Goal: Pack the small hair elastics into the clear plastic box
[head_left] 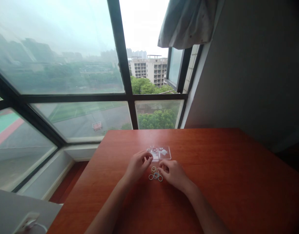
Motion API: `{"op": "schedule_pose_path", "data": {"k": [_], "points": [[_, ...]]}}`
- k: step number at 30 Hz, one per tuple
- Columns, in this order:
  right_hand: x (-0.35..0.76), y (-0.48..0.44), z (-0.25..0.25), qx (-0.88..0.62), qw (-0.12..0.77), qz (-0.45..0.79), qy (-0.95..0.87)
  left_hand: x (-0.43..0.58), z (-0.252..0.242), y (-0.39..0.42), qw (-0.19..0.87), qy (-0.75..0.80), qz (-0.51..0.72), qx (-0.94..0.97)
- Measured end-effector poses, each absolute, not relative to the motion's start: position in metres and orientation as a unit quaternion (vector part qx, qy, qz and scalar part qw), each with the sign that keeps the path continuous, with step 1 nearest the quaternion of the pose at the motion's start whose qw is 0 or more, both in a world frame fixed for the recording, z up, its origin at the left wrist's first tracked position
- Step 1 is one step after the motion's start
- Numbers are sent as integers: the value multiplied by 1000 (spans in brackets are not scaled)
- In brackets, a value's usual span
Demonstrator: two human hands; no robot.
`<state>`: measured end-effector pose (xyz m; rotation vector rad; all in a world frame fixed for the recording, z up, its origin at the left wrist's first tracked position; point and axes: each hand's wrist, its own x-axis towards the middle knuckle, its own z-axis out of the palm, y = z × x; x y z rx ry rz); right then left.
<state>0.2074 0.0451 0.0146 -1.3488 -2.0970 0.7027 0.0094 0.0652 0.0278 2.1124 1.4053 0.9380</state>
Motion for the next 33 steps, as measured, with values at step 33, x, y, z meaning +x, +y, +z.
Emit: {"op": "schedule_pose_path", "data": {"k": [33], "points": [[205, 39, 21, -460, 160, 245, -839, 1, 9, 75, 128, 586, 311, 737]]}}
